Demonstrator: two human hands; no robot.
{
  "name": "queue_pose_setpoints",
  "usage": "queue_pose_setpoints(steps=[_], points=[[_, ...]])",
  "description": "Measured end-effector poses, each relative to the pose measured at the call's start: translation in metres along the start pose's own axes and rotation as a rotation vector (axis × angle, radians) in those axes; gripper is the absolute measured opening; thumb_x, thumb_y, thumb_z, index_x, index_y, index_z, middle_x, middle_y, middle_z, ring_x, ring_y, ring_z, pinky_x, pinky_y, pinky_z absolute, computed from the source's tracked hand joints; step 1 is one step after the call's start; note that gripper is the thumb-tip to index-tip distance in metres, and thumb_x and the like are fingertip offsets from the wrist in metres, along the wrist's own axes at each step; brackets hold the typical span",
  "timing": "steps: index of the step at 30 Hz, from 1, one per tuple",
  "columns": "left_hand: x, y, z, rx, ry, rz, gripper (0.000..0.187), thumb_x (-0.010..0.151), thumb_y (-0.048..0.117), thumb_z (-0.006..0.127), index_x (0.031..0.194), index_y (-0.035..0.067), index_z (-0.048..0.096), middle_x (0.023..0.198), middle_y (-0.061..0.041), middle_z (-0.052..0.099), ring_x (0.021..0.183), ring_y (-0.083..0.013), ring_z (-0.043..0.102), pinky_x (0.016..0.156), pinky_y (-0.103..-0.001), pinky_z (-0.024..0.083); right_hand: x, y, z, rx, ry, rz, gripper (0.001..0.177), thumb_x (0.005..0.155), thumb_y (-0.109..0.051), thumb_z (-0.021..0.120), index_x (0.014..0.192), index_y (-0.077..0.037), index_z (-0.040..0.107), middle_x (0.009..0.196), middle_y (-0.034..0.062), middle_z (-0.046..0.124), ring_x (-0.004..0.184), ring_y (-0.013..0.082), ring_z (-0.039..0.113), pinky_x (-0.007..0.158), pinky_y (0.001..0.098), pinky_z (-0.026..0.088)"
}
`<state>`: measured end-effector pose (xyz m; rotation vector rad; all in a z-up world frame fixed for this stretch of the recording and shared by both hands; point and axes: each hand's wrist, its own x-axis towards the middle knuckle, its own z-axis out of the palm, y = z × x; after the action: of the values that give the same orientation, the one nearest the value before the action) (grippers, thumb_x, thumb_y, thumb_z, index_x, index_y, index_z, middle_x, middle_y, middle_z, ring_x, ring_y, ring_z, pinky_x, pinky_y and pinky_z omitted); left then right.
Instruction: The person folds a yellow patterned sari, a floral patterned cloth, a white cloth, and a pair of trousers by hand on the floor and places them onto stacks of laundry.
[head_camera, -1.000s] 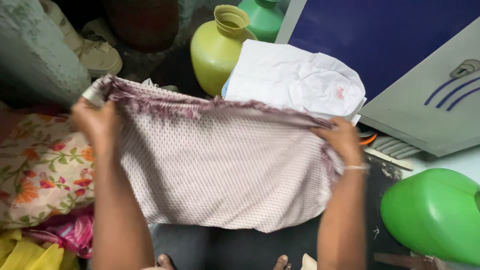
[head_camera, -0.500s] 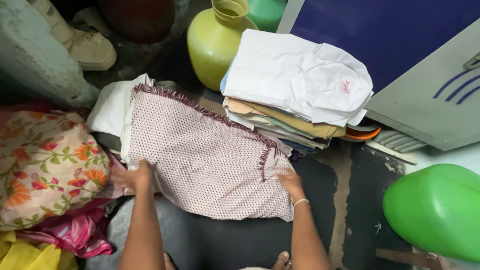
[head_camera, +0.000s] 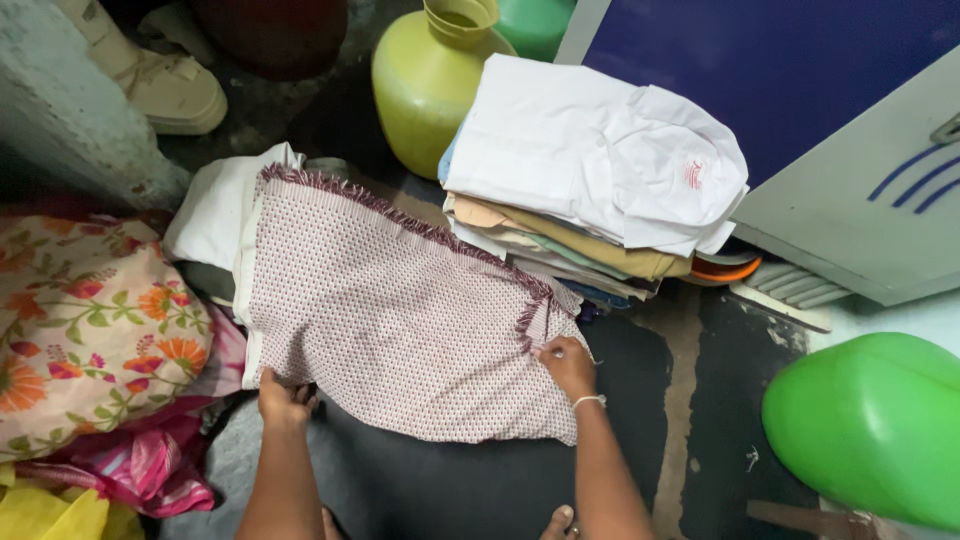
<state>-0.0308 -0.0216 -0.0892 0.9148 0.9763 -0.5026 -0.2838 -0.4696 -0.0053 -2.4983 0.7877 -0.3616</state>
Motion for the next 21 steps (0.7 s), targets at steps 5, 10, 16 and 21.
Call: queue_pose_setpoints(steps=[5,10,16,21], points=[[-0.015,0.005,-0.002,-0.068,-0.111,0.023,0.074,0.096,0.068,0.043,0.155,0.024,0.037,0.159,-0.008,0.042,0.148,-0.0314,0.037,0.122,-0.06,0.015,0.04,0.033,-0.036,0.88,0.54,0.549,0.01,0.094,-0.001,0.07,0.103,0.001,0.073,0.084,0.0053,0.068,0.071,0.0179,0.057,0.057,0.0315,0.045],[-0.016,0.007,0.001,-0.12,-0.16,0.073,0.069,0.091,0.064,0.055,0.148,0.025,0.047,0.152,-0.003,0.05,0.142,-0.027,0.043,0.118,-0.054,0.023,0.031,0.02,-0.025,0.81,0.654,0.49,0.032,0.091,-0.01,0.072,0.118,-0.011,0.056,0.098,0.0047,0.066,0.074,0.0119,0.064,0.055,0.0309,0.051],[-0.019,0.015,0.029,-0.239,0.12,0.548,0.038,0.082,0.012,0.077,0.116,-0.004,0.069,0.112,-0.011,0.075,0.093,-0.0231,0.073,0.08,-0.038,0.06,-0.01,-0.046,0.039,0.997,-0.41,0.597,0.028,0.092,-0.018,0.07,0.118,-0.008,0.067,0.101,0.0057,0.075,0.085,0.0152,0.069,0.075,0.0317,0.059],[-0.061,0.062,0.084,-0.281,0.202,0.707,0.028,0.083,0.007,0.072,0.107,-0.007,0.069,0.104,-0.013,0.075,0.082,-0.0215,0.072,0.071,-0.038,0.06,-0.025,-0.06,0.06,0.962,-0.432,0.565,0.037,0.094,-0.017,0.07,0.129,-0.005,0.066,0.111,0.0065,0.077,0.096,0.0139,0.068,0.085,0.0302,0.053]])
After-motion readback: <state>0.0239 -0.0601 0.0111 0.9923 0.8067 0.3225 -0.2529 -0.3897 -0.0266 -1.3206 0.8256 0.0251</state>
